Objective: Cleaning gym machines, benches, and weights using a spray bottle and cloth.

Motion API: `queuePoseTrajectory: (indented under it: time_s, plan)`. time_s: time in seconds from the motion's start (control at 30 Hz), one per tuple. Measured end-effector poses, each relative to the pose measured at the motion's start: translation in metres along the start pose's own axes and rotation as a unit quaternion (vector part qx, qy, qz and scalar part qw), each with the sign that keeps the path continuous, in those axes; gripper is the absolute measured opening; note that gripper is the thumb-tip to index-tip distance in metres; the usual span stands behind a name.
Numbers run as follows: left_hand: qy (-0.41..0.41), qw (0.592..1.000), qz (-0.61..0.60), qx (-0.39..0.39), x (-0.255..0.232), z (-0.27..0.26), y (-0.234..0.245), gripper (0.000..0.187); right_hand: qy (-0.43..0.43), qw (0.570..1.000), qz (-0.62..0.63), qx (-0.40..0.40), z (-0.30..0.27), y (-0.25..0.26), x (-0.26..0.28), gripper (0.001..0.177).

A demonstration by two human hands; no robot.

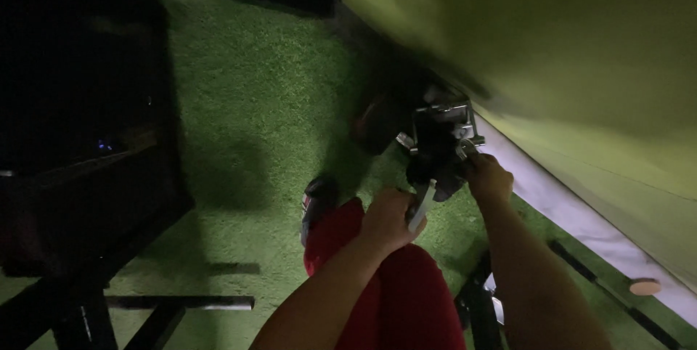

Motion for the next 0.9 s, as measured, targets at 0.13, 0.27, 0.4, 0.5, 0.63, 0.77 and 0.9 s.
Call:
queuePoseTrajectory:
  time_s: [0.13, 0.27, 0.4, 0.5, 0.63, 0.77, 0.9]
  plan:
    - [0.050, 0.998, -0.014, 0.036, 0.008, 0.009, 0.005, 0.023, -0.035, 0.999, 0.030, -0.004, 0.001, -0.003, 0.006, 0.036]
    - [0.000, 1.000, -0.011, -0.016, 0.004, -0.003, 0.007, 0.024, -0.079, 0.987, 0.125, -0.068, -0.025, -0.002, 0.003, 0.049]
    - [-0.044, 0.999, 0.003, -0.022, -0.041, -0.034, 0.033, 0.021, -0.135, 0.917, 0.373, -0.028, -0.080, 0.004, 0.007, 0.052]
    - [-0.060, 0.998, -0.004, 0.016, -0.089, -0.071, 0.050, 0.020, -0.129, 0.802, 0.583, 0.011, -0.144, 0.015, 0.022, 0.044]
    - [-0.064, 0.995, -0.043, 0.070, -0.163, -0.132, 0.078, 0.022, -0.233, 0.682, 0.687, 0.093, -0.241, 0.094, 0.054, 0.044]
    - [-0.093, 0.983, -0.083, 0.134, -0.225, -0.191, 0.089, 0.038, -0.260, 0.519, 0.801, 0.146, -0.334, 0.163, 0.082, 0.049]
    - [-0.197, 0.961, -0.112, 0.161, -0.307, -0.244, 0.094, 0.061, -0.270, 0.409, 0.850, 0.190, -0.410, 0.241, 0.100, 0.058]
Point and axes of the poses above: each hand's wrist, its own z-axis towards the middle knuckle, its own y-axis out of the back of the hand, x = y × z, the point moved 5 cm from there along z, towards the middle knuckle, and after that the axes turned 9 degrees about -z, right-handed, at the moved point
